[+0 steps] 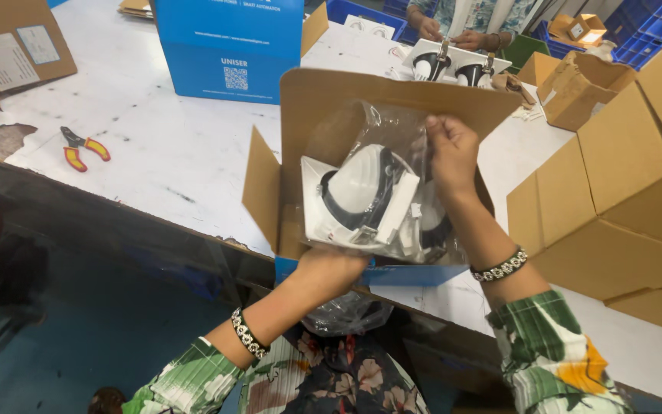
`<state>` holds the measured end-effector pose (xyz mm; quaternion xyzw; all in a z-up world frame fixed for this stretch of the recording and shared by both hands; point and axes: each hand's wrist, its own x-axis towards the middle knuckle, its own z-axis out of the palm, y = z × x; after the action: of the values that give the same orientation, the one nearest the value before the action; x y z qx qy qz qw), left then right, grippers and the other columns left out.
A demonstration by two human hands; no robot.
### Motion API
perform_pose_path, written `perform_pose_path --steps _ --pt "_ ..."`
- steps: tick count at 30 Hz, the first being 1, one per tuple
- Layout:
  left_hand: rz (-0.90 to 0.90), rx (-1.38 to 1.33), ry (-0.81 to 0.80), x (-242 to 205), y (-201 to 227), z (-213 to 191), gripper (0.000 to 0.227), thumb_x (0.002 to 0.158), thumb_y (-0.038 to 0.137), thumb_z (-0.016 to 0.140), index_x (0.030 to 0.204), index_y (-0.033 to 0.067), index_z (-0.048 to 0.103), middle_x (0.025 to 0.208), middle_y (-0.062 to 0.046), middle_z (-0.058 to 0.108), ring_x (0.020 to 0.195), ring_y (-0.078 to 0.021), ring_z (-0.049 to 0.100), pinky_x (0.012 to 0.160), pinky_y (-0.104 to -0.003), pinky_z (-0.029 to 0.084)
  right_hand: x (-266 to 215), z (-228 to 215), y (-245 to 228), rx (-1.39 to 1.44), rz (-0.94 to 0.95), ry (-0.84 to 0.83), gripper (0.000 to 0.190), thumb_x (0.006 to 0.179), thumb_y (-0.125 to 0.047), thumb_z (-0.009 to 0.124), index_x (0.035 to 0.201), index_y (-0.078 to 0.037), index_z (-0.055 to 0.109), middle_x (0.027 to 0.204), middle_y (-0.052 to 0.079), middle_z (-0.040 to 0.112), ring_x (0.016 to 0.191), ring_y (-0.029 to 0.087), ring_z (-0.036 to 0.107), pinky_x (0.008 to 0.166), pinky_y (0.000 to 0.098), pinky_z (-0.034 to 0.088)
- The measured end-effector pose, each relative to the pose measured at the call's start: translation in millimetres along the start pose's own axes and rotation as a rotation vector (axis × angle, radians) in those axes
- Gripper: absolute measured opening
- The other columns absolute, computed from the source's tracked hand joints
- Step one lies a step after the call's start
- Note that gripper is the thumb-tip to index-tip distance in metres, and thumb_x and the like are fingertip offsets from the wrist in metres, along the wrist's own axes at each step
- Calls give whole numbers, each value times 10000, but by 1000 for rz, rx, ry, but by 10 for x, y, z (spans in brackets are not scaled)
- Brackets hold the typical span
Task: The person wraps a white dual-head LED light fixture in a clear plastic bag, places it into a blue UNISER cardboard box, and closes the box. The person repeats the process with a second light fixture.
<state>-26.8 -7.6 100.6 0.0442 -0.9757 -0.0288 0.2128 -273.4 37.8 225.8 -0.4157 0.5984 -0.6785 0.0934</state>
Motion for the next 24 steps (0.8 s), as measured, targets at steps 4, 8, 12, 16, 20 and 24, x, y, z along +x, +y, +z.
perform_pose_path --steps 4,8,12,16,20,24 --pt "12 -69 29 -7 68 -129 424 765 73 648 1183 135 689 738 -76 719 664 -300 706 557 -418 554 154 58 295 -139 -47 71 285 1063 -255 632 921 -11 672 708 23 665 601 80 601 566 244 496" --pt "152 -127 16 -86 151 -338 536 814 112 673 1344 76 593 910 -101 723 624 -296 705 499 -416 546 86 146 508 -423 -226 69 255 1057 -211 638 968 10 727 783 85 719 681 140 669 624 295 526" --pt "143 -125 32 -38 78 -480 507 876 149 682 1374 139 586 966 -63 719 646 -281 711 524 -401 559 -182 334 518 -465 -250 -321 244 929 -86 549 1036 -33 761 874 109 773 755 218 768 677 363 605" --pt "133 -184 -74 -14 102 -499 568 848 231 721 1389 135 581 888 -77 702 692 -294 712 572 -419 568 -490 666 371 -915 -208 -635 272 964 -307 644 1028 -73 768 907 153 756 809 349 711 701 455 548" --pt "184 -323 192 -193 57 -771 486 897 223 716 1355 107 605 998 -74 736 884 -242 720 741 -381 575 -573 565 -170 -1050 -618 -820 351 894 -271 659 1169 -63 726 993 125 753 936 331 712 837 459 535" --pt "-268 -790 502 -811 -317 -1235 235 903 220 752 1114 117 767 1066 -17 809 853 -136 800 691 -279 618 -667 -134 -787 -774 -706 -567 359 914 -288 715 1226 -110 710 1155 96 753 1046 265 711 930 396 540"
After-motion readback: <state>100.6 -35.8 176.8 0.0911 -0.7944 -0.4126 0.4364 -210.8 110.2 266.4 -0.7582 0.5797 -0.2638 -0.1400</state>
